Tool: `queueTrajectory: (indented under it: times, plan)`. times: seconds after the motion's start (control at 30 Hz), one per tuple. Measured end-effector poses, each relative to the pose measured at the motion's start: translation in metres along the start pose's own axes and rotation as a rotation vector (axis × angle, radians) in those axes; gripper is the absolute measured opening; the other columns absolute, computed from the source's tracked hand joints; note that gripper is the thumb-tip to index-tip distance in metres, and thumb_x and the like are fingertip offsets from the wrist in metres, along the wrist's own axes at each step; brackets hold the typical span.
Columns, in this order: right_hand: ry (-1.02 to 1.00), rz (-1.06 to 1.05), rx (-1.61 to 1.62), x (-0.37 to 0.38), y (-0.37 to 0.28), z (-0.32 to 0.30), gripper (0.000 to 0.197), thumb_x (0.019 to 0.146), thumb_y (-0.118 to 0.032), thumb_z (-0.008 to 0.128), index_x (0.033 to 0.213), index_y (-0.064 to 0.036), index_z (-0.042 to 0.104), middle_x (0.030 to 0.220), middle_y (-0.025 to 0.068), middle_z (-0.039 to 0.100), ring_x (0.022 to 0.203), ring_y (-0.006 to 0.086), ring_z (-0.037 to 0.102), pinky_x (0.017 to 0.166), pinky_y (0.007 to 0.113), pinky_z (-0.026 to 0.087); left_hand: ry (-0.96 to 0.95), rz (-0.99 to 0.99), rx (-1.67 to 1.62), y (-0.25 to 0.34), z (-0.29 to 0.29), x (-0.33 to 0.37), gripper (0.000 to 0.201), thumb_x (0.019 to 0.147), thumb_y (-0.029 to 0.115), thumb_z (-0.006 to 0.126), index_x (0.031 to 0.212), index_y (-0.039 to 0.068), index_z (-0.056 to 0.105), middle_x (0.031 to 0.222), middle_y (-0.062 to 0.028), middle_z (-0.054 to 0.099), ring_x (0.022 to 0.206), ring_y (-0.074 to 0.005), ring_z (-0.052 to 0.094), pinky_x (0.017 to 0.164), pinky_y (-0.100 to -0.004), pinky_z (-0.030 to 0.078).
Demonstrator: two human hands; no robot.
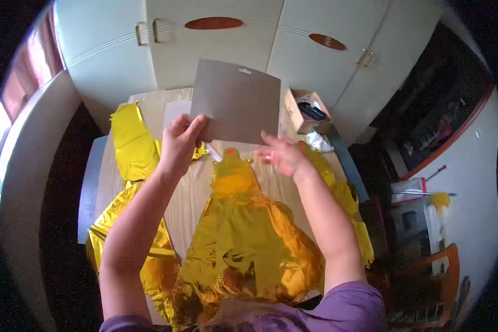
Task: Folding gold foil balloons and inserting paper packaging cards on a table.
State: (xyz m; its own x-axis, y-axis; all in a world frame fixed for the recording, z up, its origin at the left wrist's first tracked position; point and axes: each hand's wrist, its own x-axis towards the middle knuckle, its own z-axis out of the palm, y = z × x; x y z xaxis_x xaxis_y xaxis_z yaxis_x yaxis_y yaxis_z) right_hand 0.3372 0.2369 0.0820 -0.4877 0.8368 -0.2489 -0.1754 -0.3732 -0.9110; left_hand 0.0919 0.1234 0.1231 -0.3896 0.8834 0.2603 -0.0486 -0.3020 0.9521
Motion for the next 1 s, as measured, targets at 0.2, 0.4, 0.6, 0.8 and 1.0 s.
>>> queueTrajectory:
  times: [0.2, 0.4, 0.6, 0.8, 1.0]
  plan:
    - [0.152, -0.279, -0.111, -0.074, -0.024, -0.022, 0.022, 0.095, -0.019, 0.066, 0.111, -0.0053, 0.061, 0.086, 0.0064, 0.068, 0.064, 0.0128, 0.066, 0.05, 0.022, 0.048, -0.161, -0.139, 0.187, -0.004, 0.002, -0.048, 0.025, 0.099, 0.024, 0.063, 0.097, -0.001, 0.067, 0.082, -0.0063, 0.07, 0.073, -0.01, 0.064, 0.063, -0.0247, 0.048]
    - [0.427, -0.338, 0.134, -0.108, -0.04, -0.161, 0.01, 0.094, -0.01, 0.064, 0.102, -0.0063, 0.059, 0.081, 0.0089, 0.067, 0.062, 0.0149, 0.062, 0.048, 0.026, 0.044, -0.336, 0.033, 0.739, -0.016, -0.035, -0.116, 0.016, 0.092, 0.016, 0.069, 0.097, 0.0, 0.069, 0.095, -0.0107, 0.073, 0.089, -0.0234, 0.068, 0.084, -0.0361, 0.053]
    - [0.585, -0.007, -0.004, -0.152, -0.012, -0.248, 0.01, 0.095, -0.012, 0.063, 0.103, -0.0073, 0.059, 0.083, 0.0088, 0.067, 0.062, 0.0139, 0.061, 0.046, 0.023, 0.04, -0.495, 0.272, 0.916, -0.023, -0.069, -0.166, 0.016, 0.082, 0.005, 0.072, 0.096, 0.0, 0.068, 0.107, -0.0167, 0.068, 0.102, -0.035, 0.065, 0.089, -0.0428, 0.052]
    - [0.576, 0.018, -0.49, -0.138, 0.011, -0.248, 0.018, 0.084, -0.017, 0.067, 0.091, -0.0013, 0.064, 0.064, 0.0051, 0.06, 0.046, 0.0143, 0.055, 0.038, 0.025, 0.035, -0.488, 0.404, 1.092, -0.021, -0.099, -0.157, 0.013, 0.082, 0.01, 0.071, 0.094, 0.004, 0.069, 0.107, -0.0161, 0.067, 0.108, -0.0358, 0.061, 0.092, -0.0442, 0.051]
    - [0.693, 0.219, -1.563, -0.147, -0.021, -0.182, 0.048, 0.081, -0.033, 0.077, 0.105, 0.0038, 0.058, 0.094, 0.0218, 0.069, 0.07, 0.0305, 0.069, 0.061, 0.041, 0.055, -0.195, 0.206, 1.206, -0.033, -0.143, -0.105, 0.024, 0.084, 0.021, 0.071, 0.101, 0.004, 0.068, 0.109, -0.0179, 0.065, 0.106, -0.0372, 0.061, 0.092, -0.0447, 0.05]
